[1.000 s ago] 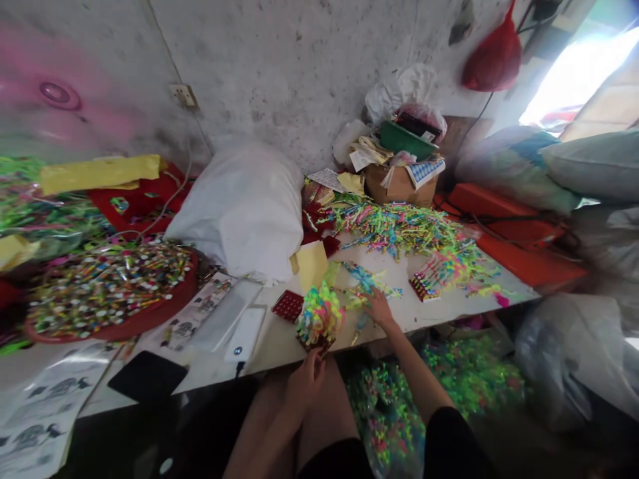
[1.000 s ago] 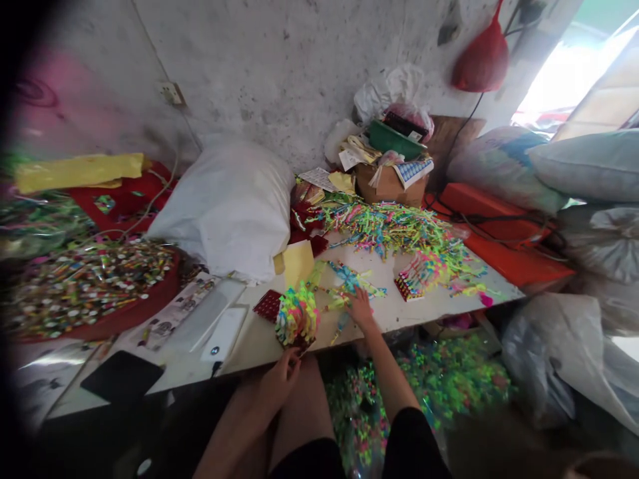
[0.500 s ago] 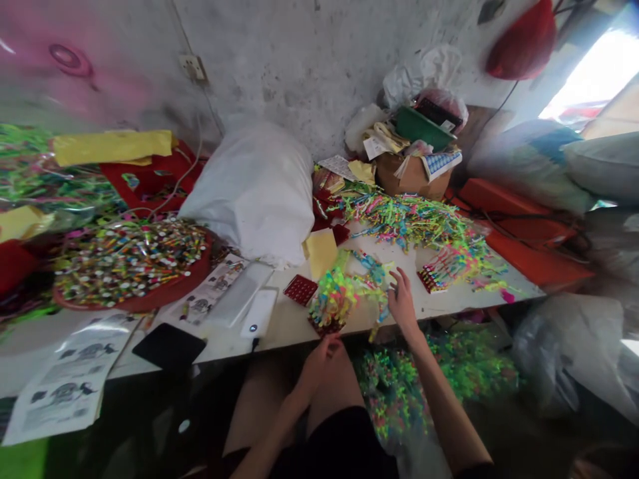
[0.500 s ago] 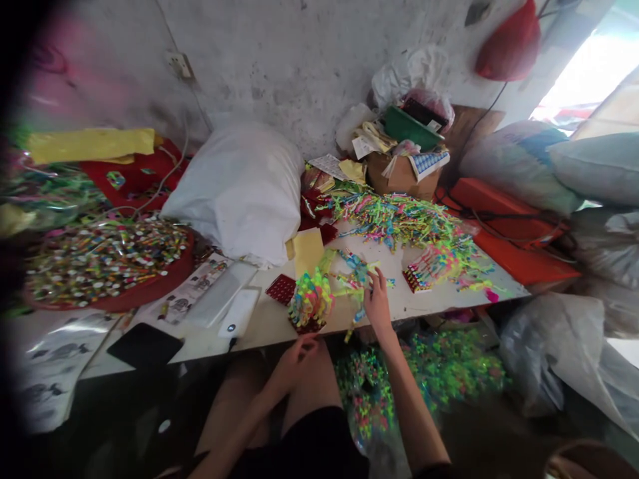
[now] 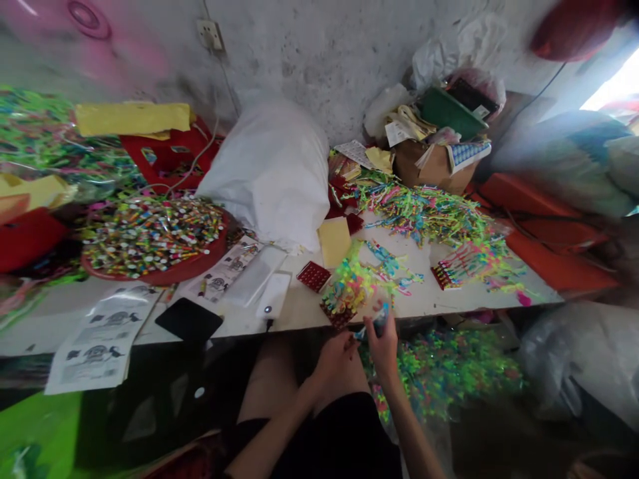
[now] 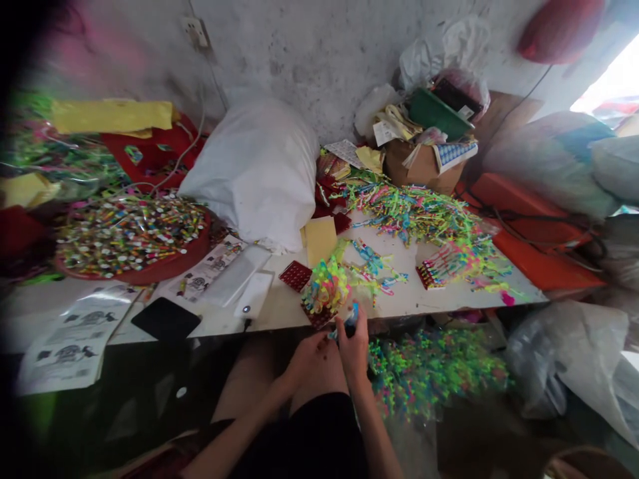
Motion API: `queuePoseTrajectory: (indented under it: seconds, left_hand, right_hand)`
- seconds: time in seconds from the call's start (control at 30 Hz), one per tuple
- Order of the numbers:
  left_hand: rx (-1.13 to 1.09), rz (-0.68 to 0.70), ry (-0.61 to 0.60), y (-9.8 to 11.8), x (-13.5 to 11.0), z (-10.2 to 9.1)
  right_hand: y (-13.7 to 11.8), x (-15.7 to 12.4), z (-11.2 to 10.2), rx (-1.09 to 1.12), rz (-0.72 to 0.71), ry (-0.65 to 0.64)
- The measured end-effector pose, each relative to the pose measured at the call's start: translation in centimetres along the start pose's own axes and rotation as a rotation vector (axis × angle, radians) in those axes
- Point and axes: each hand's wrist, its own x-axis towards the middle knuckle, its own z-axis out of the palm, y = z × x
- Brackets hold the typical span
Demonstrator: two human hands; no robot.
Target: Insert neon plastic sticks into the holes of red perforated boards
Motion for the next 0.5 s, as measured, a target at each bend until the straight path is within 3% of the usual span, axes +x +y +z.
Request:
queuePoseTrajectory:
  seconds: [0.13, 0.3, 0.5]
  left_hand:
    - [0.121, 0.128, 0.115, -0.2, 1.7, -2.2]
    - [0.195, 0.138, 0.151, -1.3, 2.6, -1.9]
    - [0.263, 0.000, 0.148, -2.9, 0.9, -1.6]
  right_hand:
    - [2.4, -0.6, 1.0, -0.133, 0.129, -0.272]
    - [4.2, 0.2, 1.9, -0.135, 0.171, -0.350]
    - [5.0, 2.0, 2.1, 0.055, 0.104, -0.441]
